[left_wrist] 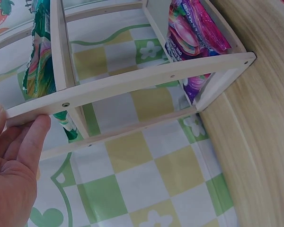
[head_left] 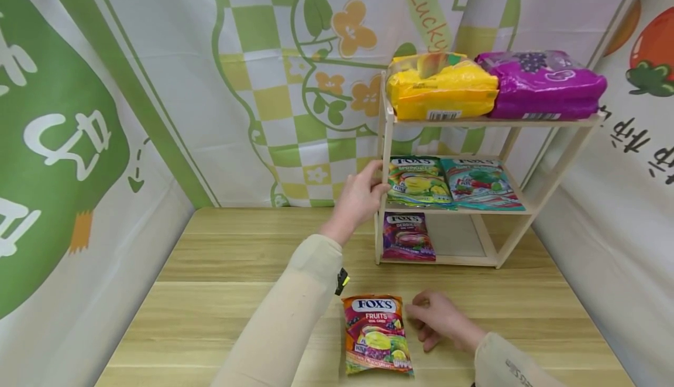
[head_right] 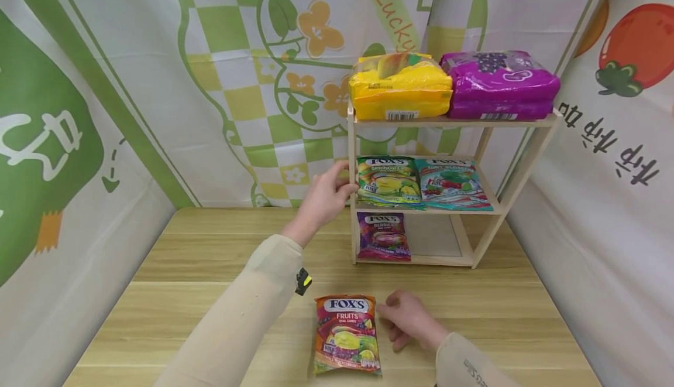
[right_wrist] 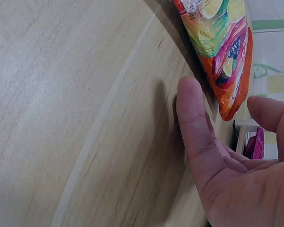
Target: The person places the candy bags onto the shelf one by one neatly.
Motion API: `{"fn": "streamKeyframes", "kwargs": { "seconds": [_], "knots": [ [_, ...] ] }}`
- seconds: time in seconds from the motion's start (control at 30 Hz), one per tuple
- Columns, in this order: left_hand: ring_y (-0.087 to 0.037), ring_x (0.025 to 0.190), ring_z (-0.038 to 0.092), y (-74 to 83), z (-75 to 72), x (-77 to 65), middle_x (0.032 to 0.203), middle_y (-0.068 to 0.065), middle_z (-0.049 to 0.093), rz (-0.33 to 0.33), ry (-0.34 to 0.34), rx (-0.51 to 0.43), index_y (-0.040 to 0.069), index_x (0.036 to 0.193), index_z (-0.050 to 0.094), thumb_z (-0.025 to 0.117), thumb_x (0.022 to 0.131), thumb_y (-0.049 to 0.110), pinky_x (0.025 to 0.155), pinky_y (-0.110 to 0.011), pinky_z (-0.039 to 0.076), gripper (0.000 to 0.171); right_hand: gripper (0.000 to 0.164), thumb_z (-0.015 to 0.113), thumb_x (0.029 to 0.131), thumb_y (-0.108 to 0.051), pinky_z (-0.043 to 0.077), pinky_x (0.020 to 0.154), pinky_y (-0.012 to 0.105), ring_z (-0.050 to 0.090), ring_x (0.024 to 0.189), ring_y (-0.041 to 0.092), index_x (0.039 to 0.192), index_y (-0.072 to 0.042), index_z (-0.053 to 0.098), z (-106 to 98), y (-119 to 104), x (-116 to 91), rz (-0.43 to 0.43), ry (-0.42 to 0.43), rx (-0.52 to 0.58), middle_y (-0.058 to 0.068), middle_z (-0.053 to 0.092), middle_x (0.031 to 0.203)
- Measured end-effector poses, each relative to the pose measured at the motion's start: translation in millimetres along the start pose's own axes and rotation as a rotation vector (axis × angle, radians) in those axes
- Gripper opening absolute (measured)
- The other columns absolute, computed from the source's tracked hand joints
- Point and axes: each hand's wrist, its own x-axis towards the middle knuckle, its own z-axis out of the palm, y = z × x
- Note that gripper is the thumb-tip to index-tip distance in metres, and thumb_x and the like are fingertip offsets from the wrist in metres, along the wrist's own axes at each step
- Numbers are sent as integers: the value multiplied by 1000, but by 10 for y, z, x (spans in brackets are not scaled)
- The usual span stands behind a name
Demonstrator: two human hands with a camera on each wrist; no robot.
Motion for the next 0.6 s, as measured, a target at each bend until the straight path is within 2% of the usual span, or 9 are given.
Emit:
{"fn": "streamKeyframes", "kwargs": {
  "seconds": [0.33,0.6],
  "knots": [
    [-29,114,70,-11,8,7,123,-19,71,10,7,-17,12,142,51,64,101,11,93,-39,59,44,57,69,98,-32,60,51,38,61,59,21,132,9,47,36,-18,-12,17,-56,48,19,63,91],
    [-30,113,70,-12,10,0,124,-19,70,9,9,-22,11,144,50,64,101,12,92,-39,59,45,69,73,94,-41,54,42,30,57,54,17,134,7,43,108,-58,-44,32,-68,39,17,66,87]
  ]
}}
